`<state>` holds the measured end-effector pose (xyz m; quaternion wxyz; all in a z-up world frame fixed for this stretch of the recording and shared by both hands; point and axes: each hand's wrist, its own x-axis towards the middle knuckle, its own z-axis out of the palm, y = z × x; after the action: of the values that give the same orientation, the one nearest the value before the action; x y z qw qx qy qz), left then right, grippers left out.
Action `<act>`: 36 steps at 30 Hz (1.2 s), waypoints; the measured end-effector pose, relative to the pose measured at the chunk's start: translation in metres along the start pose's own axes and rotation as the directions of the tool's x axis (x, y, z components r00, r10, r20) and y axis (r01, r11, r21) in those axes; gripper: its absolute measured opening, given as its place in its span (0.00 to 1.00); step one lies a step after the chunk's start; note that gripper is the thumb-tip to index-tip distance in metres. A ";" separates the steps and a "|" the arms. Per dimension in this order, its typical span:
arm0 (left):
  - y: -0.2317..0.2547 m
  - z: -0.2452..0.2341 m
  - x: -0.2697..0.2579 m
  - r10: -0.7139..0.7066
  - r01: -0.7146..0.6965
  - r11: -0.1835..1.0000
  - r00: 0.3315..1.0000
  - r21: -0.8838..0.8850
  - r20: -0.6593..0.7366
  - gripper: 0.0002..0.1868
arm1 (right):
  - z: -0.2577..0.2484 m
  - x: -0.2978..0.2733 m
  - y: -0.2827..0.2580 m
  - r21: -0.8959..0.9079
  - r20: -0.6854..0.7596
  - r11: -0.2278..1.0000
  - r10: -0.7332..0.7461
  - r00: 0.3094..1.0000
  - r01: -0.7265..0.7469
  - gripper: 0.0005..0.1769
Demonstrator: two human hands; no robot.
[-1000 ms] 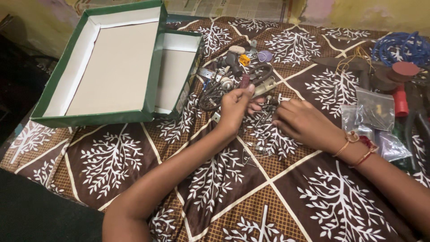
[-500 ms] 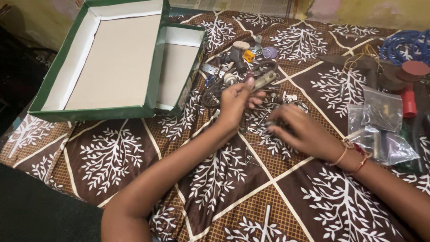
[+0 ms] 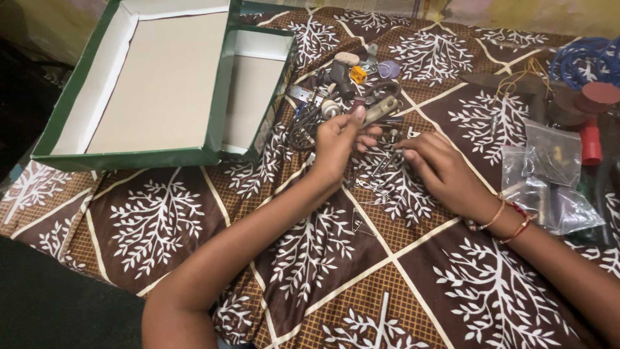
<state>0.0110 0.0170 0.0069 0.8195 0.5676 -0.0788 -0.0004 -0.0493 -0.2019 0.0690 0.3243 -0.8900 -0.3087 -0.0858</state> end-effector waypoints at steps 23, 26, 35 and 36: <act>-0.006 0.006 -0.005 0.052 -0.059 0.995 0.994 0.078 0.091 0.23 | 0.003 0.000 -0.005 -0.050 -0.403 0.985 -0.173 0.899 0.167 0.10; -0.006 0.009 -0.009 0.057 -0.067 0.989 0.995 0.134 0.077 0.22 | 0.002 0.001 -0.002 0.085 -0.363 0.992 -0.051 0.931 0.088 0.11; 0.005 0.017 -0.024 0.096 -0.116 0.958 0.992 0.262 0.086 0.17 | 0.008 0.009 0.022 0.461 -0.199 0.888 0.105 0.974 -0.002 0.15; 0.005 0.018 -0.025 0.101 -0.120 0.958 0.991 0.261 0.082 0.17 | 0.009 0.010 0.024 0.487 -0.189 0.873 0.098 0.977 0.006 0.15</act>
<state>-0.0162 0.0039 0.0150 0.7317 0.6666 -0.1376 0.0365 -0.0270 -0.2062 0.0531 0.5694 -0.7735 -0.2633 -0.0906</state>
